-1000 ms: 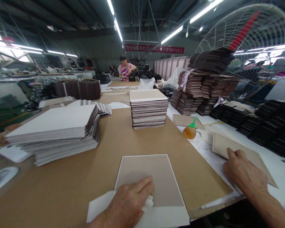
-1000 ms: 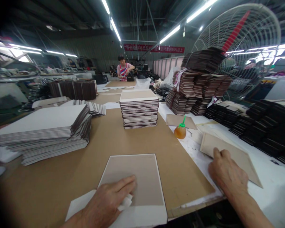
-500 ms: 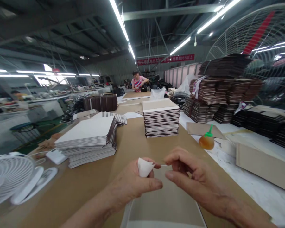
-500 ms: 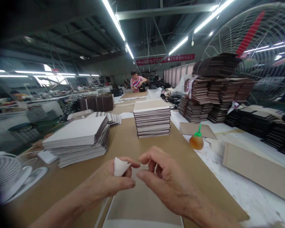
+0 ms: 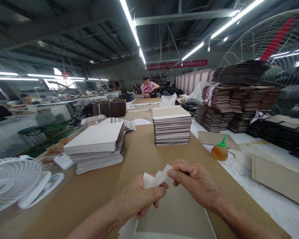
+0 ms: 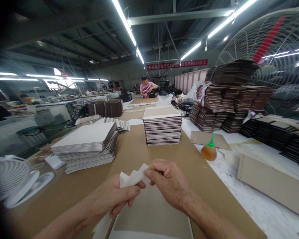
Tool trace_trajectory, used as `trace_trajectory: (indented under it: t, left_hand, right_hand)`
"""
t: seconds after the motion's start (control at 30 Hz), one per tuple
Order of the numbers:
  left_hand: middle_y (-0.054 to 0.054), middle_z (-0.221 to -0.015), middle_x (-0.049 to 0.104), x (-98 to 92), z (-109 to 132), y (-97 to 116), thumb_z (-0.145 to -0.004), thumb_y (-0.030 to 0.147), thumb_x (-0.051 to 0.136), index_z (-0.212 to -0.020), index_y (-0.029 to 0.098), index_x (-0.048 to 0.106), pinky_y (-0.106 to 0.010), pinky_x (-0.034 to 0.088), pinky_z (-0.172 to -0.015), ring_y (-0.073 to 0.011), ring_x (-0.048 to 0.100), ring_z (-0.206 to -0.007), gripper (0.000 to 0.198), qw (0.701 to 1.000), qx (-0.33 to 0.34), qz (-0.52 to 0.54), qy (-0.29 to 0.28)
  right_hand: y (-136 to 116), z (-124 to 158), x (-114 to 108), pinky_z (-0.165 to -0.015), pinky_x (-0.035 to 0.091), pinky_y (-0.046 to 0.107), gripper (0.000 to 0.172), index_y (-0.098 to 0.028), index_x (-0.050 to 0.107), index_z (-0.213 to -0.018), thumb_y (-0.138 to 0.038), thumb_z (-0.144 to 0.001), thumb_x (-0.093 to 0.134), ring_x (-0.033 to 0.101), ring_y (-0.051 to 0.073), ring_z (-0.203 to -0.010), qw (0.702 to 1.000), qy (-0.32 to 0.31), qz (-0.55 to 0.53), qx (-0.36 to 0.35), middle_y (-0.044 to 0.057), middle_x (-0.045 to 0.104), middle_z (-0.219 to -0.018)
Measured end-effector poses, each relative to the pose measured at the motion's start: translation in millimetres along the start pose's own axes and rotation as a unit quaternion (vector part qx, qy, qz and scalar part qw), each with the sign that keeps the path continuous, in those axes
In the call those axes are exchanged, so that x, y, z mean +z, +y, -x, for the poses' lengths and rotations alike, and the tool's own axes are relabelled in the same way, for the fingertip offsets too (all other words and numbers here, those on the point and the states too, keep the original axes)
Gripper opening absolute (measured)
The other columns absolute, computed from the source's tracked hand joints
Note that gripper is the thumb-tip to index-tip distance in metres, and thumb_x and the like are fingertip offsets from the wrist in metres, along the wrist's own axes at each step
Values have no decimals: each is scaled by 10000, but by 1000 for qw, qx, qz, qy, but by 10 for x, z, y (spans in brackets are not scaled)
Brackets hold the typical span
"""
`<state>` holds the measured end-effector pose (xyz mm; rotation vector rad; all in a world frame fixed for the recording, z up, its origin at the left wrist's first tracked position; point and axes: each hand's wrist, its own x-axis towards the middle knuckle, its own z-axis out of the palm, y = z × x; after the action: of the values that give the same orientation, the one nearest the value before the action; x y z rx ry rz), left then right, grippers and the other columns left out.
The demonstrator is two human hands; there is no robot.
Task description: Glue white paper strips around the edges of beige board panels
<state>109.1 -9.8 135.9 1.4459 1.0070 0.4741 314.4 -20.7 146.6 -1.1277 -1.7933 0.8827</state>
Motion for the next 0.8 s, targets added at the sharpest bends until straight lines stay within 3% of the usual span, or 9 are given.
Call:
trace_trajectory:
  t: [0.17,0.27,0.47,0.53,0.63,0.8]
  left_hand:
    - [19,-679,638,-70,26,-74,-869,404,504,-910,168,622,-167,216,-348,-17,292,-327,266,999,35,-11,-1]
    - [5,-717,653,-134,43,-121,-852,480,522,-980,173,632,-185,219,-348,-35,310,-344,350,999,8,-33,15]
    - [98,-488,337,-274,84,-312,-749,528,610,-927,172,656,-213,202,-382,-78,256,-400,401,990,-40,-65,118]
    - [97,-509,332,-336,91,-394,-716,550,636,-944,174,642,-220,189,-396,-83,244,-427,440,986,-36,-56,152]
    - [90,-542,310,-439,117,-511,-689,595,659,-798,168,586,-220,160,-433,-83,219,-490,447,977,-12,-23,210]
    - [117,-513,194,-526,190,-621,-788,545,628,-777,204,485,-219,104,-422,-77,115,-469,371,970,39,114,212]
  right_hand:
    - [149,11,-18,-436,246,217,271,-182,656,-749,-405,-869,558,354,59,-446,987,43,-105,114,-28,579,-597]
    - [214,18,-41,-418,225,207,271,-165,643,-764,-424,-834,606,346,55,-433,972,87,-175,130,-19,586,-572]
    - [251,44,-65,-422,264,172,217,-156,630,-775,-359,-761,705,377,44,-462,960,128,-213,130,-27,579,-590]
    - [216,39,-82,-411,256,160,228,-155,605,-764,-359,-756,708,373,36,-453,954,159,-223,123,-22,594,-602]
    - [127,-7,-129,-363,213,152,261,-168,551,-751,-384,-752,698,355,31,-385,943,193,-246,118,-7,626,-567]
    - [-55,-151,-153,-353,310,153,252,-176,540,-766,-383,-758,684,450,56,-364,949,177,-240,105,34,685,-607]
